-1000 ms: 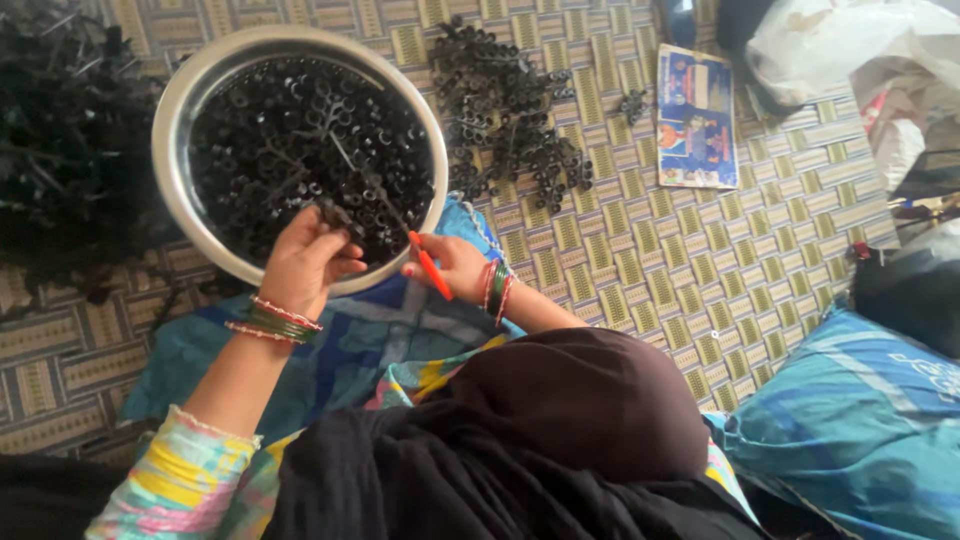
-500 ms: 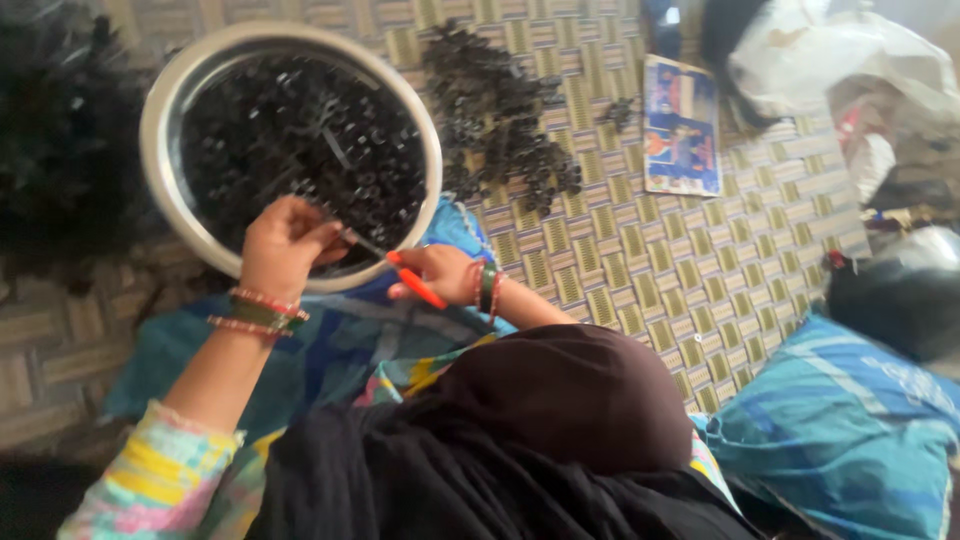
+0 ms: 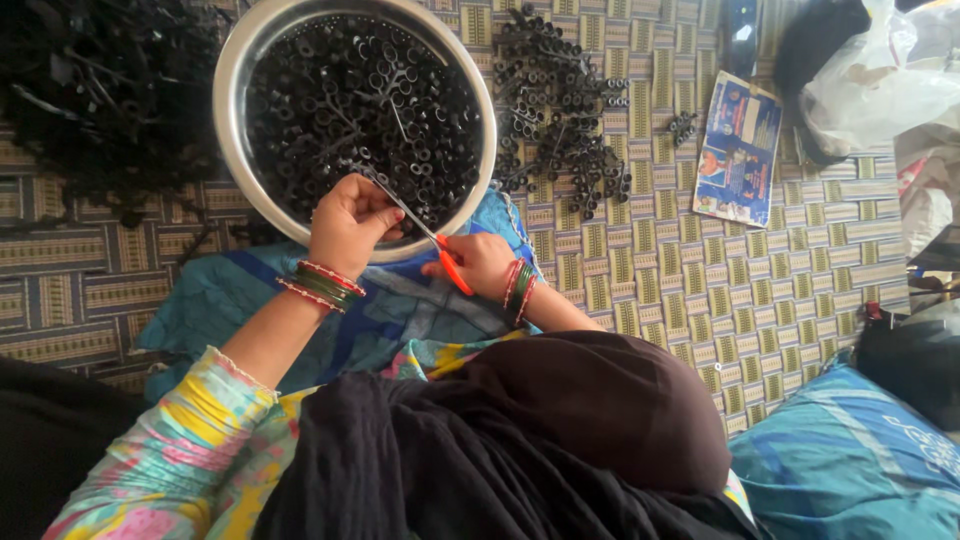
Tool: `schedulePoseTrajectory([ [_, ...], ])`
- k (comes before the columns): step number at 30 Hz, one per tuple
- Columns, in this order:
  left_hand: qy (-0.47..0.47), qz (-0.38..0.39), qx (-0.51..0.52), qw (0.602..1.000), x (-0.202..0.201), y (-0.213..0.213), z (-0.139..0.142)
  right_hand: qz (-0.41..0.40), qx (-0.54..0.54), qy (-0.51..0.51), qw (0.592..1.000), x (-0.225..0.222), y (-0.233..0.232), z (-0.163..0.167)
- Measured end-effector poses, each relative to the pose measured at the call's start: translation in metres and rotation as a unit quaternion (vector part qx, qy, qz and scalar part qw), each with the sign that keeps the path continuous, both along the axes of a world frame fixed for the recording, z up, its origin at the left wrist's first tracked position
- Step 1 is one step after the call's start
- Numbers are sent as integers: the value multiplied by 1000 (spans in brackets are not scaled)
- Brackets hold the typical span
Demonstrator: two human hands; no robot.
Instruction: The person sits on the floor and uses orange-handled scissors to cut small black plastic components from a metal bowl. The person repeatedly picks up a component, cuts it, and drops the pieces back into the bowl or onto the floor.
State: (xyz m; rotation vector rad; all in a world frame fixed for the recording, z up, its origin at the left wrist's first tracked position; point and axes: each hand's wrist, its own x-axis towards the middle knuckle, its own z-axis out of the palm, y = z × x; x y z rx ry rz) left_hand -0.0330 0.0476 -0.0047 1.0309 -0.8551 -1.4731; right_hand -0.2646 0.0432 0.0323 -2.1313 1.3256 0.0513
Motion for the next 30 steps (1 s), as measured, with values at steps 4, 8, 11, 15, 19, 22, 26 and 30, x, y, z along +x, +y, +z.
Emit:
schedulePoseTrajectory([
  [4, -13, -13, -19, 1000, -4, 4, -2, -1, 82, -131, 988, -8, -5, 0],
  [8, -16, -64, -15, 998, -6, 7, -1, 8, 86, -158, 984, -10, -6, -7],
  [11, -25, -67, -8, 997, -2, 7, 2, -25, 34, -82, 996, -7, -1, -17],
  [15, -54, -63, -26, 996, -1, 10, 12, -12, 33, -99, 994, -9, -3, -21],
  [19, -132, -68, -57, 987, -1, 22, 28, -22, 185, -257, 948, -14, -7, -14],
  [22, -184, -71, -74, 978, 1, 27, 35, -34, 147, -230, 961, -8, -3, -13],
  [26, -155, -94, -85, 980, 18, 21, 37, -79, 86, -150, 982, -1, -1, -20],
  [30, 32, 47, -52, 997, 65, -12, 45, -104, 97, -165, 976, -4, -3, -30],
])
